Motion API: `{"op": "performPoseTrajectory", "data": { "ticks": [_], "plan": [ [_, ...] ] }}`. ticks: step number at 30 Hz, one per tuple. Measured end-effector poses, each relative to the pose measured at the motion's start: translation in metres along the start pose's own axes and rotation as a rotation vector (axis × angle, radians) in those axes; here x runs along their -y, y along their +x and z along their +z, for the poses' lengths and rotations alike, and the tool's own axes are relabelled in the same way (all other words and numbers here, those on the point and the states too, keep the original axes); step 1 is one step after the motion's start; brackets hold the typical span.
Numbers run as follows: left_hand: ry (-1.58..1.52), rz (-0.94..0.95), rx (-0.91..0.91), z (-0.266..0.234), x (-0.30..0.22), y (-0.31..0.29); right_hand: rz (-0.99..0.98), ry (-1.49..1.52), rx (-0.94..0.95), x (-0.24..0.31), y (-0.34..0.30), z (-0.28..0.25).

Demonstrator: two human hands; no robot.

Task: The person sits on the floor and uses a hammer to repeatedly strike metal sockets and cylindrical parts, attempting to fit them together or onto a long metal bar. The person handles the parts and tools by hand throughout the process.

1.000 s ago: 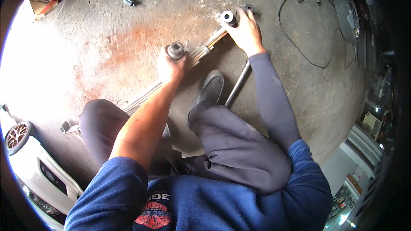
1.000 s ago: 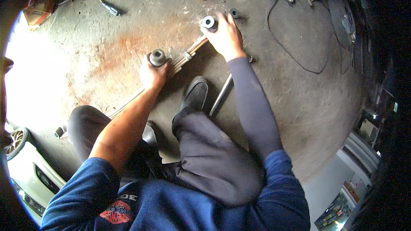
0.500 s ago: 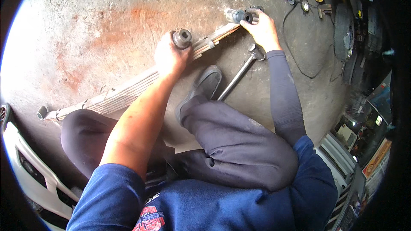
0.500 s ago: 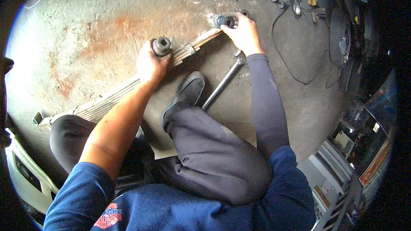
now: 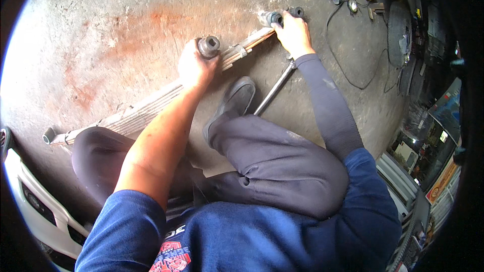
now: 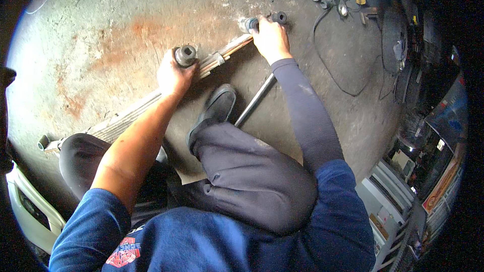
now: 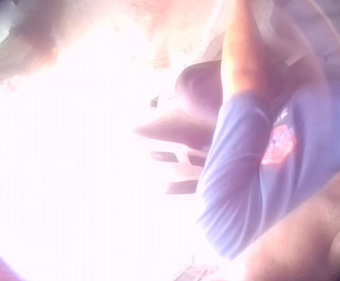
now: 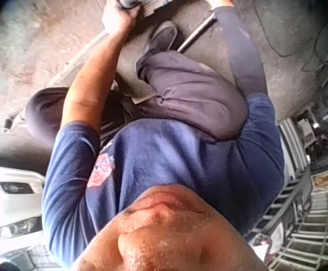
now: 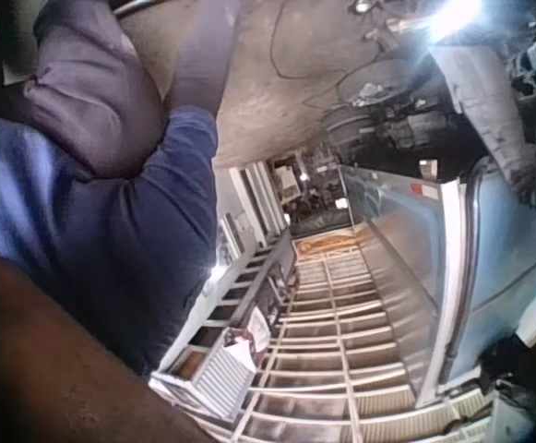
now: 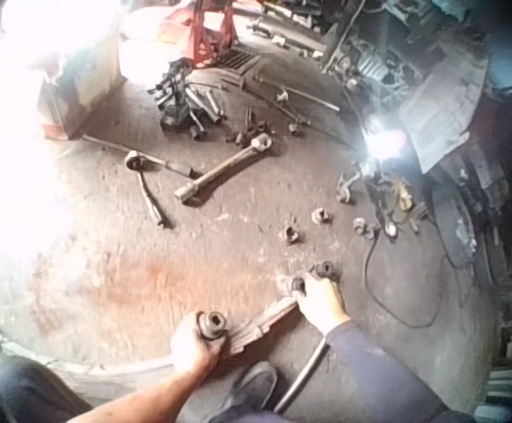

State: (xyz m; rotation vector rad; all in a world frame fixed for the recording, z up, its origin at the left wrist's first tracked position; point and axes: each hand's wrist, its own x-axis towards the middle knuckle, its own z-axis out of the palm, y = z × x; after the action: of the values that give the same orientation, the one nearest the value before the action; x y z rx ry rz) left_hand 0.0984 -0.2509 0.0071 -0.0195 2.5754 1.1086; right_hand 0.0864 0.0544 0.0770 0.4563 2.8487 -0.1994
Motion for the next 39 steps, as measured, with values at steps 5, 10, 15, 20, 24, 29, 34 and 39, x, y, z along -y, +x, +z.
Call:
{"op": "performPoseTrajectory", "data": {
  "ticks": [5, 10, 15, 20, 24, 29, 34, 39],
  "plan": [
    [0.041, -0.014, -0.015, 0.003, 0.000, 0.001, -0.011, -0.018, 0.024, 0.002, 0.008, 0.004],
    [0.016, -0.027, 0.013, 0.004, 0.000, 0.004, -0.015, -0.025, 0.034, 0.000, 0.012, 0.004],
    [0.040, 0.034, 0.046, -0.011, -0.003, 0.011, 0.019, 0.196, -0.062, -0.014, 0.002, 0.010],
    [0.039, 0.120, 0.060, -0.022, 0.001, 0.018, 0.427, 0.504, -0.502, -0.033, -0.086, 0.059],
    [0.081, 0.043, 0.119, -0.015, 0.008, 0.002, 0.916, 0.476, 0.027, -0.039, -0.182, 0.134],
    [-0.016, 0.027, 0.072, 0.002, 0.014, -0.005, 0.870, 0.658, -0.206, -0.050, -0.200, 0.162],
    [0.048, 0.048, 0.059, 0.014, 0.018, 0.002, 0.863, 1.074, -0.304, -0.043, -0.184, 0.074],
    [-0.010, -0.005, 0.088, 0.007, 0.004, -0.007, 0.311, 1.012, -0.674, -0.017, -0.156, 0.023]
  ]
}}
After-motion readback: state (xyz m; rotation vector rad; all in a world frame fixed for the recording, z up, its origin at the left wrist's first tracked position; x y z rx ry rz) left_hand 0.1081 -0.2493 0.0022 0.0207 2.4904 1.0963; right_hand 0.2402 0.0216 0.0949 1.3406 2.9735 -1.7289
